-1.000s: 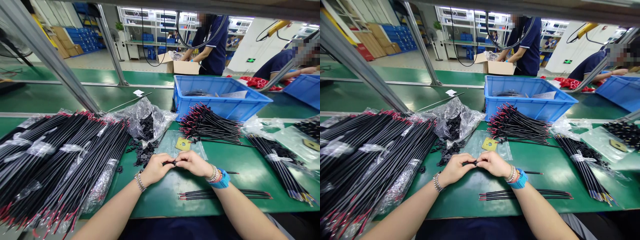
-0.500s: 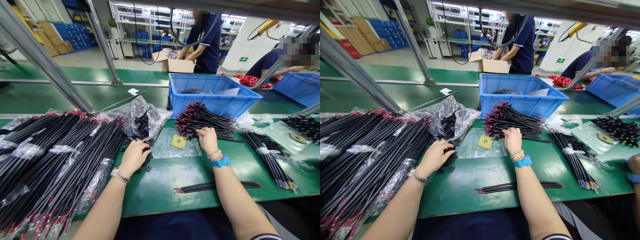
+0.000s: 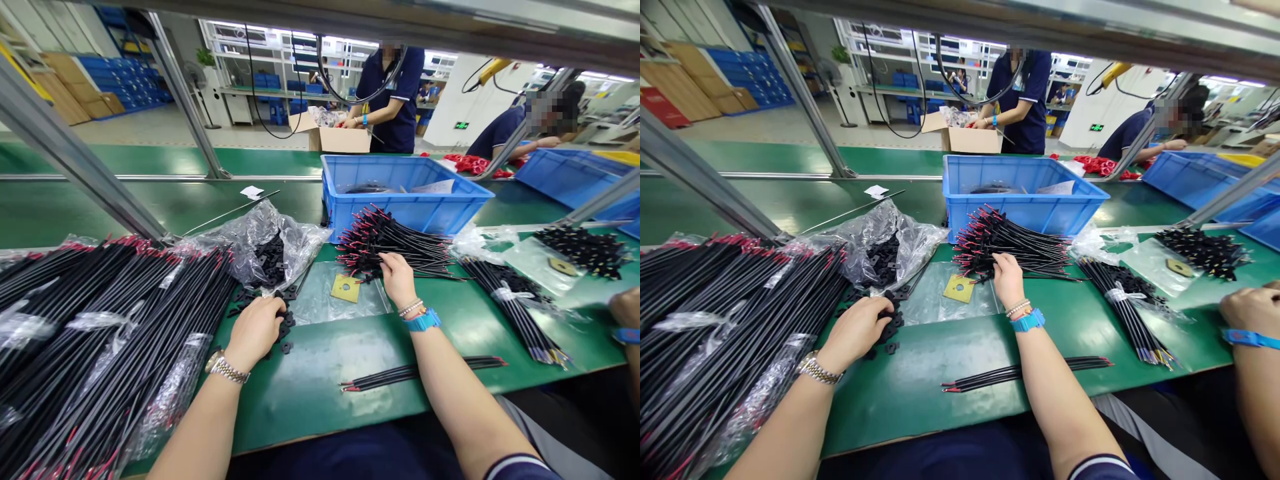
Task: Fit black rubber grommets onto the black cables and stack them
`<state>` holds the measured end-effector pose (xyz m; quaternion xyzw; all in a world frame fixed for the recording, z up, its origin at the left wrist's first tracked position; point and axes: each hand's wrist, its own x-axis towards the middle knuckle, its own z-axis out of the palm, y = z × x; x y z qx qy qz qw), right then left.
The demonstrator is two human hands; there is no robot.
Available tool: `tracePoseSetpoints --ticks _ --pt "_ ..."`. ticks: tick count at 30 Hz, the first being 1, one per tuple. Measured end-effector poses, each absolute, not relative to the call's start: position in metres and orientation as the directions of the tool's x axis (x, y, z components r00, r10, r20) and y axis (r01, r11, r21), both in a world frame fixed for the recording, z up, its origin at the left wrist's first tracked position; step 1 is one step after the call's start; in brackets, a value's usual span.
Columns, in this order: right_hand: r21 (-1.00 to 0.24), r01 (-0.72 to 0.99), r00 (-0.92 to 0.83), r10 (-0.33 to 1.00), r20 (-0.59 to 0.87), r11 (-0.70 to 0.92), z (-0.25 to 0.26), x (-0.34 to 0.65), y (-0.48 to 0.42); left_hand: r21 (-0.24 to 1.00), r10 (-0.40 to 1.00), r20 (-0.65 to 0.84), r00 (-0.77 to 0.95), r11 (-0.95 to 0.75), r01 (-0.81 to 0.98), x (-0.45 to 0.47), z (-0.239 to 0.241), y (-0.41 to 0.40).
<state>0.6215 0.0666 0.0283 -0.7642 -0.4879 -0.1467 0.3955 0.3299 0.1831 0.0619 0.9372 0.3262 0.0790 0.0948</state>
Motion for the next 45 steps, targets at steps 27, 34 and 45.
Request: tracePoseSetpoints --ticks 27,34,45 --pt "-0.521 0.843 -0.251 0.955 -0.158 0.135 0.066 0.531 -0.019 0.617 0.680 0.388 0.622 -0.693 0.373 0.341 0.067 0.168" --pt "-0.481 0.876 -0.158 0.961 -0.226 0.031 0.067 0.524 -0.023 0.643 0.693 0.348 0.632 -0.667 0.376 0.343 0.065 0.168" --pt "-0.473 0.880 -0.170 0.963 -0.210 0.052 0.066 0.533 -0.012 0.705 0.733 0.242 0.636 -0.583 0.403 0.344 0.058 0.168"
